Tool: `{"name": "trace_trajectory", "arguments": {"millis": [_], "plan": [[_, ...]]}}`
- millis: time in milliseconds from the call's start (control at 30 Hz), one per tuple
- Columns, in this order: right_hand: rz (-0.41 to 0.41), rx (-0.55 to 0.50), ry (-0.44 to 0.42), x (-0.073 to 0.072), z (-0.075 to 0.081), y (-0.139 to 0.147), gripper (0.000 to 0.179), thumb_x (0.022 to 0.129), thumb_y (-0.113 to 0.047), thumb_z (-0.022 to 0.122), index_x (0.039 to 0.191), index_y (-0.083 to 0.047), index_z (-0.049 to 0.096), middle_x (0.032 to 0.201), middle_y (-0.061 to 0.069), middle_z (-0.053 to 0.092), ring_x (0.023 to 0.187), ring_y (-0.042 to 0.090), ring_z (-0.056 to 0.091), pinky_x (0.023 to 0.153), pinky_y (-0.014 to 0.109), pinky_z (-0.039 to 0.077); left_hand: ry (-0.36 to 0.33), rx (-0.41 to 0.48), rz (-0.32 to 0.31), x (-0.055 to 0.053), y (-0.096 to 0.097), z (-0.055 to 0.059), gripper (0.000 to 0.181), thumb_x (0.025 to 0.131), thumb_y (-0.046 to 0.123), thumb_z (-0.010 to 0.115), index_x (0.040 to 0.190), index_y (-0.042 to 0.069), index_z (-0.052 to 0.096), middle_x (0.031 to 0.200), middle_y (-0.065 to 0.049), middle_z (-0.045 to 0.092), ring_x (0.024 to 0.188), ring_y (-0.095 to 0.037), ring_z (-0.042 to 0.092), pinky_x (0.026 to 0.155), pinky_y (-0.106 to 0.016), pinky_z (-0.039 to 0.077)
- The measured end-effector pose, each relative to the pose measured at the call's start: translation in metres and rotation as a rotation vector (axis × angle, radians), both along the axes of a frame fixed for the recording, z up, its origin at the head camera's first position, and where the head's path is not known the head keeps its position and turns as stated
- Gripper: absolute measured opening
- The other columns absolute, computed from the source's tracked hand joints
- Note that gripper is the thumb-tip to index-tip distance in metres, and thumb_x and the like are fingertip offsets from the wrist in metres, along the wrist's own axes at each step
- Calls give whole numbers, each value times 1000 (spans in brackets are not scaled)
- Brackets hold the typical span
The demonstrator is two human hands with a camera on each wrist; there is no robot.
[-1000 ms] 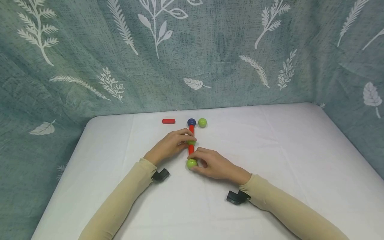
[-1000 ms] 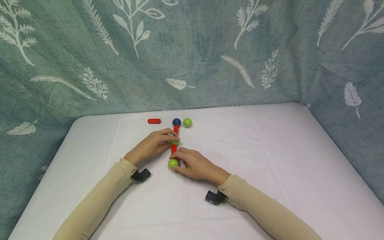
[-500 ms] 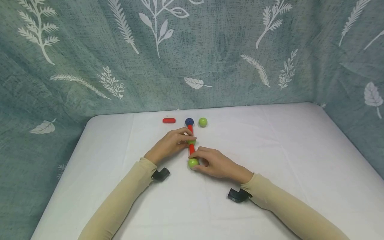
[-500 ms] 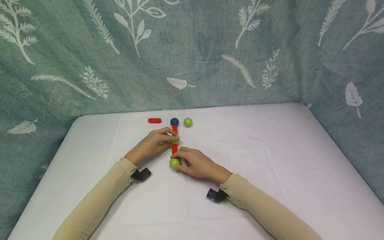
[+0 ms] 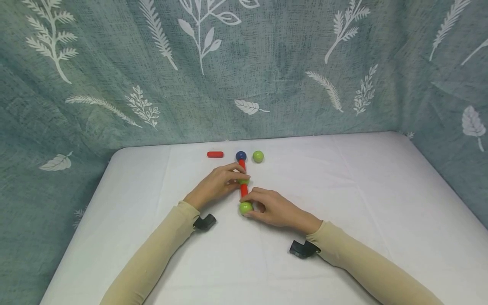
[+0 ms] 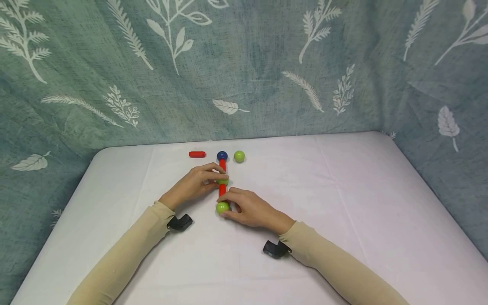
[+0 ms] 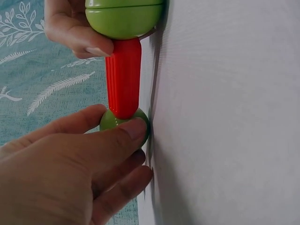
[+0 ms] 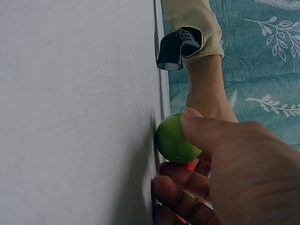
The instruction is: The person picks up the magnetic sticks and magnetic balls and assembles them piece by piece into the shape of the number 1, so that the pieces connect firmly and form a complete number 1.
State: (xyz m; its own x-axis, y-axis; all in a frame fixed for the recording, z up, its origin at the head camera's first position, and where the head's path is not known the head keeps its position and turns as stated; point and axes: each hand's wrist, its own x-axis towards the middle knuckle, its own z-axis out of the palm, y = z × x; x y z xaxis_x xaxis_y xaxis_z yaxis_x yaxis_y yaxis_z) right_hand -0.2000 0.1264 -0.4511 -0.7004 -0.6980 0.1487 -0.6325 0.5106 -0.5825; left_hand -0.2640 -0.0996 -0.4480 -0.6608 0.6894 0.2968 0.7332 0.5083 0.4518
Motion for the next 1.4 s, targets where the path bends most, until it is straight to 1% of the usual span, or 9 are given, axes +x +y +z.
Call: {"name": "trace_trajectory", "arguments": {"millis": [167, 267, 367, 467, 667, 833, 1067, 1233, 1400], "plan": [[-2, 2, 2, -1, -1, 1, 31, 89, -26, 73, 119, -20, 65, 94, -8, 57, 70, 8, 48, 61, 19, 41, 7, -27, 11, 1, 1, 2, 38, 84, 3, 75, 120, 16, 72, 118, 5, 62, 102, -11, 60, 90, -23, 53], [4, -2, 0, -1, -2, 1, 32, 90, -26, 73, 120, -20, 65, 95, -8, 57, 70, 8, 48, 61, 19, 41, 50, -67, 21, 3, -2, 6, 41, 86, 4, 74, 125, 17, 69, 122, 5, 60, 107, -11, 60, 93, -25, 53], [11, -10, 0, -1, -2, 1, 32, 89, -26, 73, 120, -20, 65, 95, -9, 57, 70, 8, 48, 60, 19, 41, 104, -66, 66, -2, -11, 15, 43, 86, 4, 73, 127, 14, 66, 123, 2, 61, 108, -15, 63, 94, -31, 53], [13, -14, 1, -1, -1, 1, 32, 90, -26, 73, 120, -20, 65, 96, -10, 57, 70, 8, 49, 60, 19, 41, 118, -24, 146, -13, -25, 25, 39, 87, 4, 72, 125, 10, 66, 119, -3, 64, 105, -19, 65, 91, -35, 54], [5, -21, -7, -1, 0, 2, 34, 89, -25, 74, 121, -18, 65, 96, -10, 57, 71, 8, 48, 60, 19, 41, -18, -32, 292, -44, -48, 31, 34, 88, 5, 71, 122, 9, 68, 122, -7, 64, 115, -25, 60, 101, -41, 49], [14, -30, -7, -1, -3, 2, 36, 88, -25, 75, 122, -18, 65, 95, -10, 56, 69, 6, 48, 60, 18, 42, -91, -120, 330, -60, -55, 27, 29, 90, 5, 70, 118, 12, 71, 126, -8, 64, 128, -29, 53, 109, -44, 42], [33, -33, 21, -2, -5, 1, 38, 87, -25, 76, 122, -19, 64, 94, -11, 55, 69, 6, 49, 59, 17, 42, -104, -159, 323, -68, -54, 23, 25, 88, 4, 72, 112, 10, 75, 110, -7, 70, 110, -25, 62, 99, -39, 50], [32, -30, 1, -3, -5, 3, 39, 87, -25, 76, 123, -19, 64, 95, -12, 55, 69, 5, 49, 59, 18, 43, -128, -156, 338, -72, -53, 24, 22, 88, 4, 71, 109, 8, 75, 112, -8, 70, 116, -28, 60, 103, -41, 47], [44, -33, -34, -6, -6, 4, 40, 87, -23, 75, 125, -18, 63, 95, -9, 55, 70, 7, 49, 60, 19, 42, -164, -156, 362, -73, -54, 24, 21, 89, 5, 70, 109, 8, 75, 113, -10, 69, 108, -27, 64, 96, -40, 51]]}}
